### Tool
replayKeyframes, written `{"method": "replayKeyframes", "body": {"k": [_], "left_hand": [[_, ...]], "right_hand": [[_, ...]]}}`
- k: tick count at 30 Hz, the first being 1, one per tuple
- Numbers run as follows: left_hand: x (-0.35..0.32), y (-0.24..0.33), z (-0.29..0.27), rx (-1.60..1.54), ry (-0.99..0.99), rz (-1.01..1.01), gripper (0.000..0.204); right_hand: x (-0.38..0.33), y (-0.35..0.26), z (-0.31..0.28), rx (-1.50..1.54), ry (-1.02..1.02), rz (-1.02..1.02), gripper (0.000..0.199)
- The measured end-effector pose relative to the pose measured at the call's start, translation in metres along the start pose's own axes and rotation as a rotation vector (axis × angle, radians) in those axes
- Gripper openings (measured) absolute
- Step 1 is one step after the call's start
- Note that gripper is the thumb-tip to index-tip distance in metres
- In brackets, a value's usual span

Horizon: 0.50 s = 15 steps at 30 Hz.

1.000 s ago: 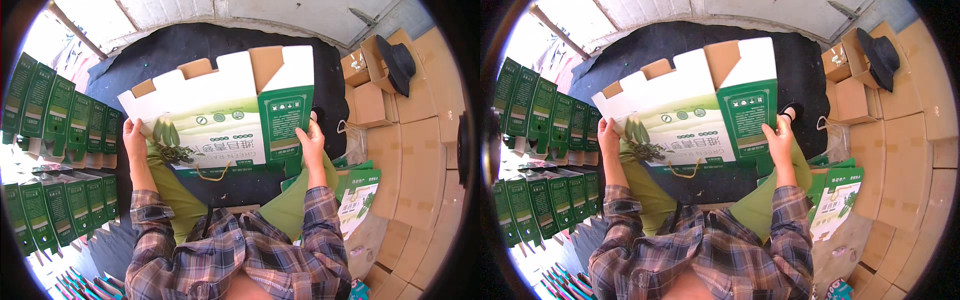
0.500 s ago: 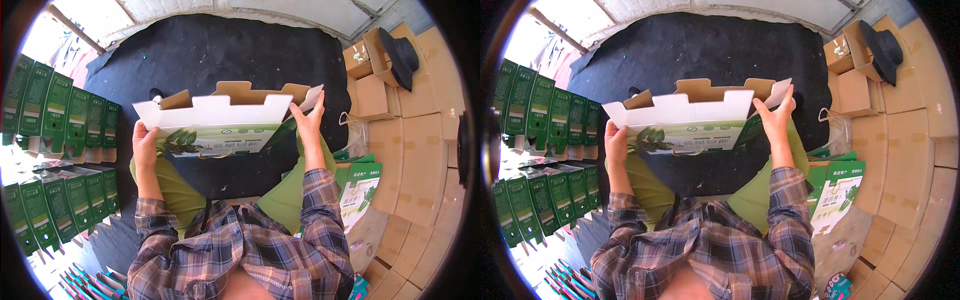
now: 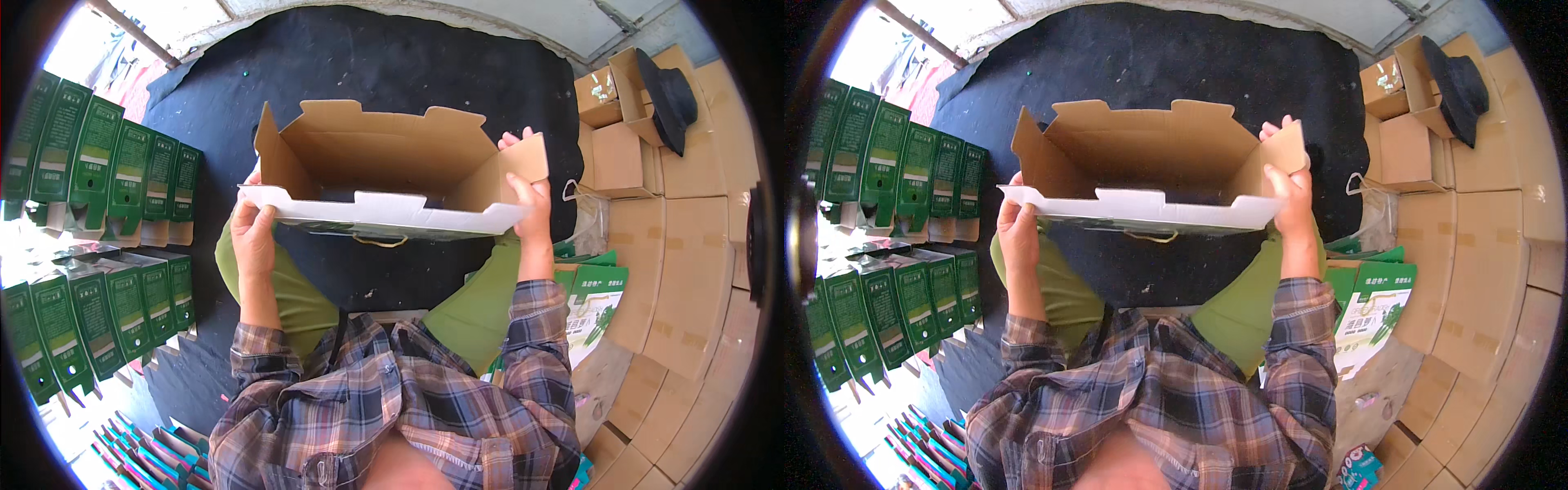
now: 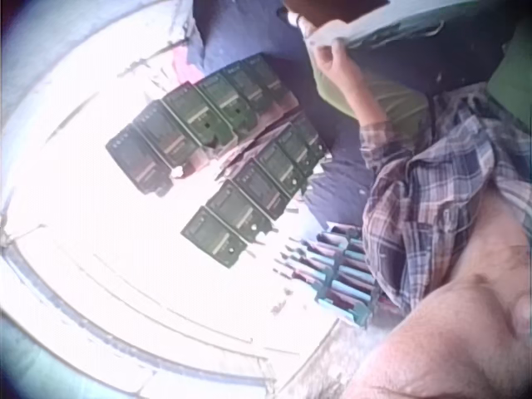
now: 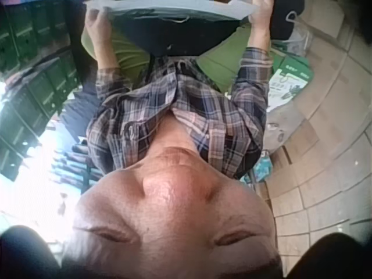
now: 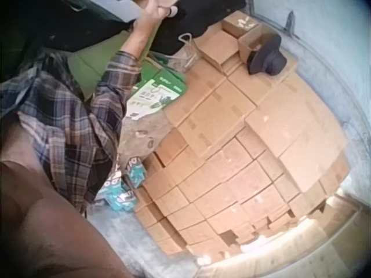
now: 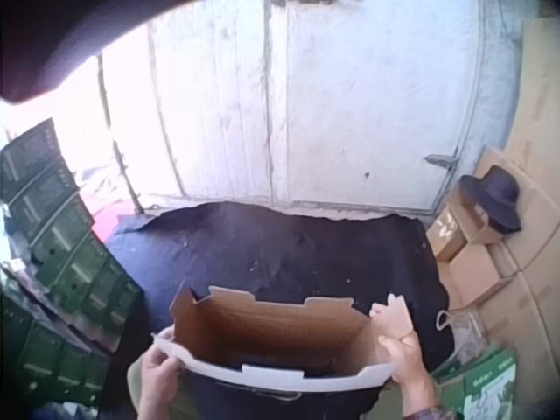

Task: The recorder is folding cardboard packaging boxes and stacking them.

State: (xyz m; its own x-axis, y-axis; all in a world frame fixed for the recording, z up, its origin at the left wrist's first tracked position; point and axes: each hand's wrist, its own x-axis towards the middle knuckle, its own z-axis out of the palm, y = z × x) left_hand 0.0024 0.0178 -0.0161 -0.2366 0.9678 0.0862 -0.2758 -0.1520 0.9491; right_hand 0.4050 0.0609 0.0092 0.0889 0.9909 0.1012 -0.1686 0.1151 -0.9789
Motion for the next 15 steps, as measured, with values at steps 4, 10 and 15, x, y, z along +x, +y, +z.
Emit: {"method": "replayKeyframes", "body": {"k": [4, 10, 15], "left_hand": [[-0.007, -0.011, -0.001, 0.427, -0.05, 0.084, 0.025], [-0.016, -0.012, 0.021, 1.01, 0.107, 0.474, 0.06], [-0.011, -0.006, 0.043, 1.624, -0.091, 0.786, 0.058]], "right_hand": [[0.005, 0.006, -0.011, 0.132, -0.009, 0.055, 0.068], [-0.002, 0.019, -0.014, 0.139, 0.017, 0.077, 0.064], [-0.003, 0.021, -0.012, 0.087, 0.015, 0.052, 0.063]]}}
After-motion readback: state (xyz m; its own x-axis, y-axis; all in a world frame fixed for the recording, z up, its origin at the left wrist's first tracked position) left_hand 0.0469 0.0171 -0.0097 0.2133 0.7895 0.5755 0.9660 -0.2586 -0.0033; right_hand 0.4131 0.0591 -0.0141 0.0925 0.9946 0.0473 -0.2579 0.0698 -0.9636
